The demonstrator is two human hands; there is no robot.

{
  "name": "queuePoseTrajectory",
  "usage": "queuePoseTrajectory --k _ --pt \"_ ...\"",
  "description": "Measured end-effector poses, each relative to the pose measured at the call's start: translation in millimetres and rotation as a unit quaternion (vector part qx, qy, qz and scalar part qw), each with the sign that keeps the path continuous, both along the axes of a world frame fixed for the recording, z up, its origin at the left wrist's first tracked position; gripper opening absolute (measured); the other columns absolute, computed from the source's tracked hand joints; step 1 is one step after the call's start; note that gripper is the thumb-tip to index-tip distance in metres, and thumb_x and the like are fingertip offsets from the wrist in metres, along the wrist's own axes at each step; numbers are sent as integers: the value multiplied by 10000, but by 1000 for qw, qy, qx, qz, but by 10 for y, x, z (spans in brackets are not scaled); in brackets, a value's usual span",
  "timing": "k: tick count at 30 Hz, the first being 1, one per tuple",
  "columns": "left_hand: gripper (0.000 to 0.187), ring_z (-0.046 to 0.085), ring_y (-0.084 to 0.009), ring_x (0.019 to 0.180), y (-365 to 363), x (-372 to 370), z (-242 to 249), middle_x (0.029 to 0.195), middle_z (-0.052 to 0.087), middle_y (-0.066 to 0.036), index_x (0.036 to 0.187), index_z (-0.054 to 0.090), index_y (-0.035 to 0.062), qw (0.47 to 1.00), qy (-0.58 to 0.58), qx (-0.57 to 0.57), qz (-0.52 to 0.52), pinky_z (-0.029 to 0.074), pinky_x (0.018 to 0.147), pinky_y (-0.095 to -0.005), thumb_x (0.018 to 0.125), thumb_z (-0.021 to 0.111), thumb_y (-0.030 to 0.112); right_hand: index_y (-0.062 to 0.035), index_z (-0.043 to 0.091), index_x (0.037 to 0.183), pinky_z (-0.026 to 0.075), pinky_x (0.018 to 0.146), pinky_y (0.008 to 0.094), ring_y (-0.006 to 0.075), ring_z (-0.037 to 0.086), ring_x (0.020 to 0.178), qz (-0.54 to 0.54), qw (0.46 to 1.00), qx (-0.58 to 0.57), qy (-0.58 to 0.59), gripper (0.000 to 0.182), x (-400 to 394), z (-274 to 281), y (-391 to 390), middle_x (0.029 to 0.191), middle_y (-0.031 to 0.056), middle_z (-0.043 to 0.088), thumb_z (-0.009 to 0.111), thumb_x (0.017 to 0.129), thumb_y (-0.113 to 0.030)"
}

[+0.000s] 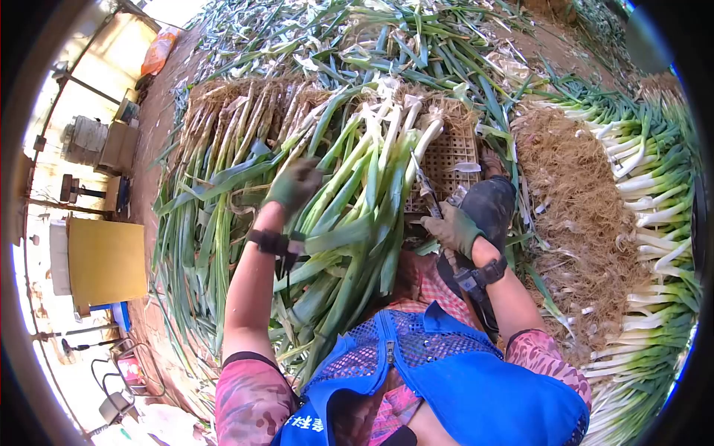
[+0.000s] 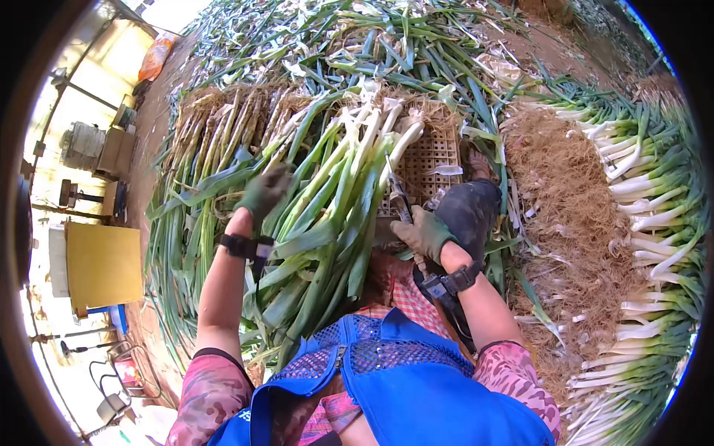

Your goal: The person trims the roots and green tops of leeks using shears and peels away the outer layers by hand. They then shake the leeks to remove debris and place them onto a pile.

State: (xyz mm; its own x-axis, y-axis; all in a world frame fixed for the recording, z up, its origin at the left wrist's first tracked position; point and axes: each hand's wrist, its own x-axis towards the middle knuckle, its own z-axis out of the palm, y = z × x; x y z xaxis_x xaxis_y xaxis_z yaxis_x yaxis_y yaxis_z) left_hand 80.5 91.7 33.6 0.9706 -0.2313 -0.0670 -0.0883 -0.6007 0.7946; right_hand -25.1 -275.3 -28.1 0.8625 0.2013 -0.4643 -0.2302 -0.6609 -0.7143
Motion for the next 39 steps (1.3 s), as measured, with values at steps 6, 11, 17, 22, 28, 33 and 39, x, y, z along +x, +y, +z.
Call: queuePoseTrajectory --k 6,11,17,22,28,33,39 --pt "436 635 -335 1148 1018 -308 -569 1195 662 -178 1170 659 97 831 161 506 168 517 962 -430 840 661 381 21 587 1057 503 765 433 368 665 830 -98 994 17 40 514 -170 658 135 864 226 674 666 838 -437" --pt "531 699 -272 884 986 -297 26 997 724 -177 1045 729 48 898 112 416 87 548 819 -383 643 804 387 48 589 1050 516 783 401 328 675 862 -70 998 -4 -6 587 -148 265 79 879 218 673 639 823 -491" --pt "487 679 -193 731 -34 13 1199 828 722 -103 1072 730 66 987 47 150 -6 532 721 -354 750 770 429 12 635 998 503 706 315 187 635 751 -137 967 209 55 421 -104 133 90 833 84 653 656 853 -383" --pt "580 705 -295 860 -665 543 719 952 735 -159 1070 736 102 956 85 277 -40 538 792 -386 764 714 595 -43 654 987 440 603 241 76 555 689 -183 897 392 92 301 -287 118 116 809 -19 615 661 899 -330" --pt "527 628 -180 867 -275 69 -200 970 702 -114 1127 685 1 958 227 171 -48 498 769 -323 788 768 395 3 598 1165 505 693 290 136 615 776 -52 980 170 94 469 -767 957 295 878 73 643 681 856 -340" --pt "489 602 -111 814 -228 -31 -62 926 693 -37 1087 687 -12 961 269 65 -20 488 729 -290 855 714 418 0 590 1114 506 702 370 176 631 770 -77 987 127 66 459 -651 767 440 801 106 643 663 848 -368" --pt "543 576 -142 839 -421 -121 -123 907 675 -63 1090 678 -8 977 193 69 -51 477 761 -333 972 532 501 -19 579 1113 504 766 415 317 642 794 -19 997 73 23 523 -703 1121 490 840 180 648 661 825 -447"
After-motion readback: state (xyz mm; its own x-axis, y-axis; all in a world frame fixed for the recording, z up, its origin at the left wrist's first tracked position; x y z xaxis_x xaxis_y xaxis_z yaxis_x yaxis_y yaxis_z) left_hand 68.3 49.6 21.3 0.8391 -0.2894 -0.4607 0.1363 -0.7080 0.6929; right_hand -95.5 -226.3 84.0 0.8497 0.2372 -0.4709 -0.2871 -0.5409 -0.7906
